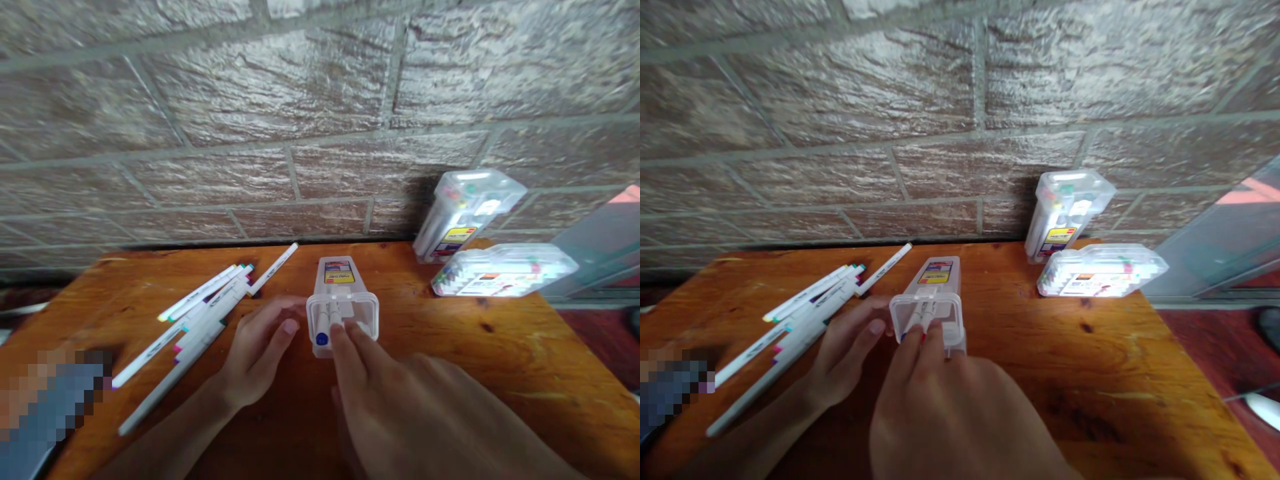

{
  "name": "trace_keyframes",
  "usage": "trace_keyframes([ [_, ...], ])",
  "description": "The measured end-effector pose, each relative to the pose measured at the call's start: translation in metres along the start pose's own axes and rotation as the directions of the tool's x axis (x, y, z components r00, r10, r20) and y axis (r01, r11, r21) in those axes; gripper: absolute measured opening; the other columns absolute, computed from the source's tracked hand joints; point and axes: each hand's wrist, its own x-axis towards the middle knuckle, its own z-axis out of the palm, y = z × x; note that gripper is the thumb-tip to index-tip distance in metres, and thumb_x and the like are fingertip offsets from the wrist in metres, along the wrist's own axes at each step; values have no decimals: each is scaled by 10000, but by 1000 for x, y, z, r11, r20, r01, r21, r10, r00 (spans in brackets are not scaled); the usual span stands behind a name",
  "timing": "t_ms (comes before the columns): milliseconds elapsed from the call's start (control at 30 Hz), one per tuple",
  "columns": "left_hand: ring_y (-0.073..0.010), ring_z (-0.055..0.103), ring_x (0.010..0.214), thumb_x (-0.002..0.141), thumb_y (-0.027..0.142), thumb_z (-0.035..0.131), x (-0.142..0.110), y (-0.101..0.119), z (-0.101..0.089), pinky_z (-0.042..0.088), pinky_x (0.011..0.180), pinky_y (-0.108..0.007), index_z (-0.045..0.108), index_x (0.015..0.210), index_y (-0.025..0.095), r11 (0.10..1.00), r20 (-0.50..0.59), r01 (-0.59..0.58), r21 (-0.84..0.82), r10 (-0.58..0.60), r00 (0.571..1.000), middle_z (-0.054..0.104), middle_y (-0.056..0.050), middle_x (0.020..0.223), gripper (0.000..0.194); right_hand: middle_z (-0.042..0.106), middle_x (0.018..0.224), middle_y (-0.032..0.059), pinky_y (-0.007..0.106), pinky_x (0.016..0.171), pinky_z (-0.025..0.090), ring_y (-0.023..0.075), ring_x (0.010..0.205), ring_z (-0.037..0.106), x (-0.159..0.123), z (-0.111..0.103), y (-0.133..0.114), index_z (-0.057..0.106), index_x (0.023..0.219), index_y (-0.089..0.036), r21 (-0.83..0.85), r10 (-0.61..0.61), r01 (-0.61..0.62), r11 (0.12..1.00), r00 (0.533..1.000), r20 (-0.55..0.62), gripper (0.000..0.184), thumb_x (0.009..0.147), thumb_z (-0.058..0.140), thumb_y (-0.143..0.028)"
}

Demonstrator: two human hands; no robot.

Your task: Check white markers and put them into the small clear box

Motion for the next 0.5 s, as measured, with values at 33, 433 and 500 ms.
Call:
trace_keyframes([
  [33, -177, 710, 834, 1095, 338, 518, 0, 1, 0, 564, 788, -286, 689, 1305, 215, 1000, 0, 4, -8, -4, 1000, 789, -67, 1112, 297, 836, 1064, 232, 318, 407, 521, 245, 489, 717, 4, 1, 7, 743, 1314, -33, 46, -18, 16, 999, 998, 55, 478, 854, 620, -79],
  [433, -165, 722, 846, 1074, 315, 562, 3, 3, 3, 558, 756, -259, 692, 1239, 161, 999, 13, 21, -41, -21, 1000, 785, -71, 1020, 260, 800, 1079, 186, 325, 695, 582, 249, 772, 781, 23, 10, 27, 601, 1397, -93, 283, 79, -204, 937, 915, 396, 474, 935, 508, -42],
  [500, -159, 716, 832, 1071, 312, 565, 3, 4, 4, 554, 735, -253, 690, 1237, 162, 999, 17, 20, -44, -20, 1000, 784, -67, 1013, 256, 798, 1037, 166, 322, 704, 574, 242, 764, 770, 26, 10, 27, 620, 1353, -110, 295, 95, -225, 929, 912, 398, 441, 933, 507, -34],
])
